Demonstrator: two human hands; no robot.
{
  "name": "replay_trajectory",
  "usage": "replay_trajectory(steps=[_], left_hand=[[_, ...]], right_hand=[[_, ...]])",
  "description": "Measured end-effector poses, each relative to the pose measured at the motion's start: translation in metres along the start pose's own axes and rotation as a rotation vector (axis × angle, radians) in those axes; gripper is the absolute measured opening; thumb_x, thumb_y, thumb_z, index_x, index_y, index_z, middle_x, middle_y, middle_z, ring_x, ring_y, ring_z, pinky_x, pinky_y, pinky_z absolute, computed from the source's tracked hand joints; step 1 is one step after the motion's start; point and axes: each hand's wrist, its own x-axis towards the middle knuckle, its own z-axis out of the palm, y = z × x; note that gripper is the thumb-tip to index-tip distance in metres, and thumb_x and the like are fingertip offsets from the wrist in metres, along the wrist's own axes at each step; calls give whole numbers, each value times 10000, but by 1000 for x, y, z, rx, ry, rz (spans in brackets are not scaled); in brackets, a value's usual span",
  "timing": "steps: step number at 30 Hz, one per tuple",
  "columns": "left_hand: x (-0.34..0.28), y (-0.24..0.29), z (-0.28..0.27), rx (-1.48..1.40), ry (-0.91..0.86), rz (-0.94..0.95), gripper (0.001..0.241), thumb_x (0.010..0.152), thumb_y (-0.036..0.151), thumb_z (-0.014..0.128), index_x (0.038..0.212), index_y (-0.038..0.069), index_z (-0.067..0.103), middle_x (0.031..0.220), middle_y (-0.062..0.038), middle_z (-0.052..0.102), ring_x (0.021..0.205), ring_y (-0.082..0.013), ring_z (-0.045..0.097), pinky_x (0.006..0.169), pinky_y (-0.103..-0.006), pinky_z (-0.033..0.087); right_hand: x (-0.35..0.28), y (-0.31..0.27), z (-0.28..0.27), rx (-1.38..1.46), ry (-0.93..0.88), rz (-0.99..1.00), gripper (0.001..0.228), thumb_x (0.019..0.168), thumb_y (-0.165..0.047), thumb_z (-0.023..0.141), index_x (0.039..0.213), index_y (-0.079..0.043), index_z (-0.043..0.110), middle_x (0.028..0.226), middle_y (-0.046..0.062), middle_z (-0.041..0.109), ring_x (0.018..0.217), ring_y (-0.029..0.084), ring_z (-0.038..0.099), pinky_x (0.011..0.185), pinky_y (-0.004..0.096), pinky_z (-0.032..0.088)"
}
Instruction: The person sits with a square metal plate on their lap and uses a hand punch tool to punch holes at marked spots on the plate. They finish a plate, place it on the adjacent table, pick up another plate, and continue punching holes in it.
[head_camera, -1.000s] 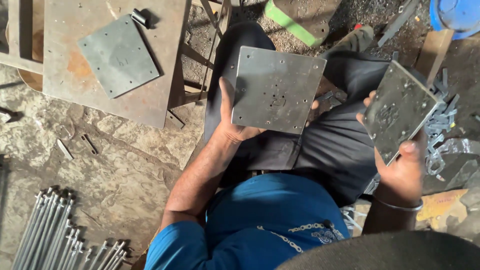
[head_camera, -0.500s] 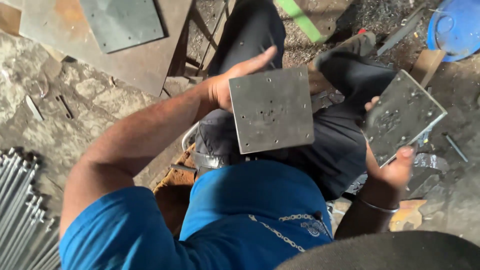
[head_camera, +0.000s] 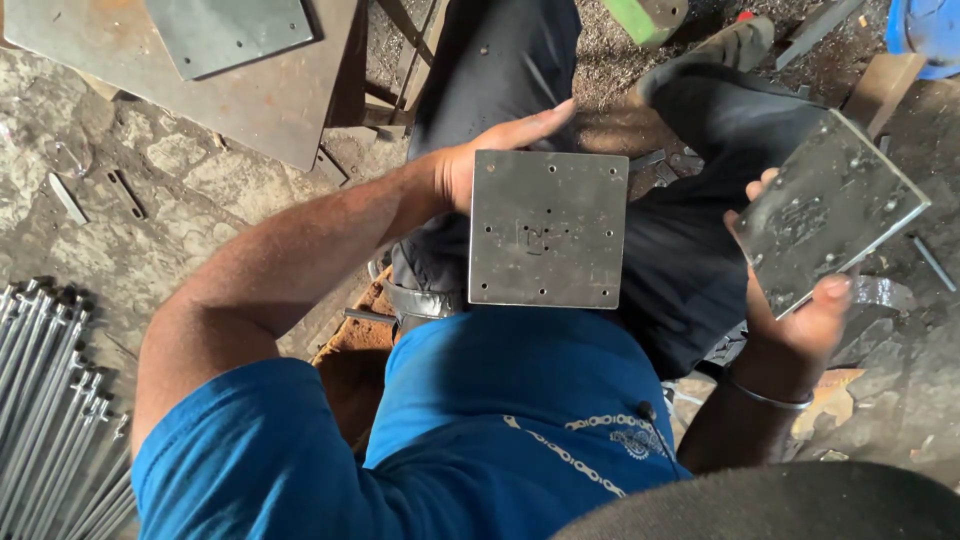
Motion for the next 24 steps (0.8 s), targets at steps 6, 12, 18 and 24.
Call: replay_trajectory(steps=[6, 12, 18, 24], left_hand=[[2, 5, -1, 0, 43, 0, 847, 945, 738, 453, 1301, 1, 669, 1245, -174, 709, 1114, -239, 655, 983, -421, 555], [3, 7, -14, 67, 57, 63, 851, 955, 722, 475, 1345, -19, 628, 1279, -211, 688, 1125, -238, 648, 986, -421, 546], [5, 2, -59, 1131, -16, 732, 925, 1022, 249, 741, 1659, 176, 75, 1611, -55, 384, 1411, -111, 452, 1259, -367, 373], [9, 9, -33, 449, -118, 366, 737, 1031, 416, 648, 1562, 61, 281, 1450, -123, 555, 1291, -164, 549, 1155, -391, 454]], right_hand=[[1, 1, 1, 19, -19, -27, 997, 900, -410, 872, 1639, -14, 332, 1541, 219, 448, 1402, 335, 491, 1206, 514, 460], [1, 1, 0, 49, -13, -22, 999, 907, -399, 875, 1646, -6, 329, 1540, 224, 449, 1401, 335, 499, 1211, 504, 462], [1, 4, -2, 61, -4, -2, 1004, 898, -385, 872, 1647, -2, 325, 1532, 211, 455, 1400, 325, 502, 1223, 484, 462], [1, 5, -4, 64, 13, -15, 994, 896, -374, 860, 1646, 9, 332, 1520, 217, 476, 1387, 337, 512, 1192, 469, 456]])
